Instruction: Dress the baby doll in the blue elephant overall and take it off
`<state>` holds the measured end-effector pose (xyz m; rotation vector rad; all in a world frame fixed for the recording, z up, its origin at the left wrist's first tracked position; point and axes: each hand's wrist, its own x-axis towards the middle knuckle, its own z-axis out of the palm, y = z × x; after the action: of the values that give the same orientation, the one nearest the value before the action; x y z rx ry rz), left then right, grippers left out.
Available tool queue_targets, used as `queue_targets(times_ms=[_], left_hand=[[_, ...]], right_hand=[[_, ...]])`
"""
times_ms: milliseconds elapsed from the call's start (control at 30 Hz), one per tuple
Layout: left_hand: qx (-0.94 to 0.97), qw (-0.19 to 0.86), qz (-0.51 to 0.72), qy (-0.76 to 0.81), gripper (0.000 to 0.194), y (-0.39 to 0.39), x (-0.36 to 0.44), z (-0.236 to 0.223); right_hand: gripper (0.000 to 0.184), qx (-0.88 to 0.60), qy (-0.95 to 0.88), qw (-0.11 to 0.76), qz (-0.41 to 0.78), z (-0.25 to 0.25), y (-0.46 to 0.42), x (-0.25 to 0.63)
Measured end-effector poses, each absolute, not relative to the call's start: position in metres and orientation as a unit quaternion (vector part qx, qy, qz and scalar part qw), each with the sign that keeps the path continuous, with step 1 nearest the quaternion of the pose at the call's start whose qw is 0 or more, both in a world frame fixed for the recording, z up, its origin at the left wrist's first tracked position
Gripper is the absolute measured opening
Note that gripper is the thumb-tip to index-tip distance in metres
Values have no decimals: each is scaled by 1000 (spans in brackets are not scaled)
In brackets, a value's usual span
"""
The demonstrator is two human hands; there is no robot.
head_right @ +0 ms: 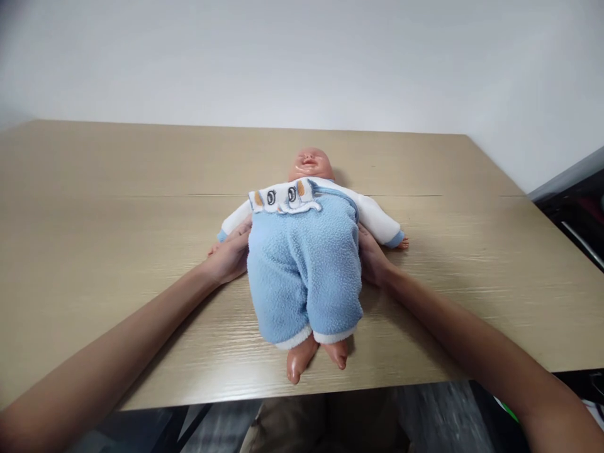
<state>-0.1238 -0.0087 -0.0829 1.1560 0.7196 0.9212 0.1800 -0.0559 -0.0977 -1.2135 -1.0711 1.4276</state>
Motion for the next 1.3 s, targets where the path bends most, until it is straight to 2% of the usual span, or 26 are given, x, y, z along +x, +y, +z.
queue_targets(times_ms=[67, 200, 300, 533, 633, 833, 1067, 1200, 1300], left_hand=[[525, 668, 412, 328, 65, -8, -122, -83], [529, 656, 416, 341, 66, -6, -121, -84], [532, 658, 409, 342, 65, -2, -122, -82], [542, 669, 383, 334, 55, 6, -132, -73], [575, 633, 388, 344, 49, 7, -134, -62], [625, 537, 430, 370, 51, 8, -122, -53], [699, 458, 338, 432, 54, 10, -140, -67], [725, 455, 310, 414, 51, 12, -151, -70], [681, 500, 337, 414, 53, 9, -144, -76]], right_hand=[[56, -506, -402, 490, 586, -93, -56, 178], [39, -499, -359, 539, 576, -82, -55, 178], [38, -488, -352, 544, 584, -77, -55, 179], [20, -467, -382, 560, 567, -72, -47, 181], [17, -456, -435, 561, 537, -64, -43, 188], [24, -463, -494, 492, 547, -46, -32, 197], [40, -485, -612, 440, 444, -68, -35, 205], [46, -505, -654, 396, 399, -71, -41, 211], [44, -485, -597, 433, 471, -77, -39, 206]])
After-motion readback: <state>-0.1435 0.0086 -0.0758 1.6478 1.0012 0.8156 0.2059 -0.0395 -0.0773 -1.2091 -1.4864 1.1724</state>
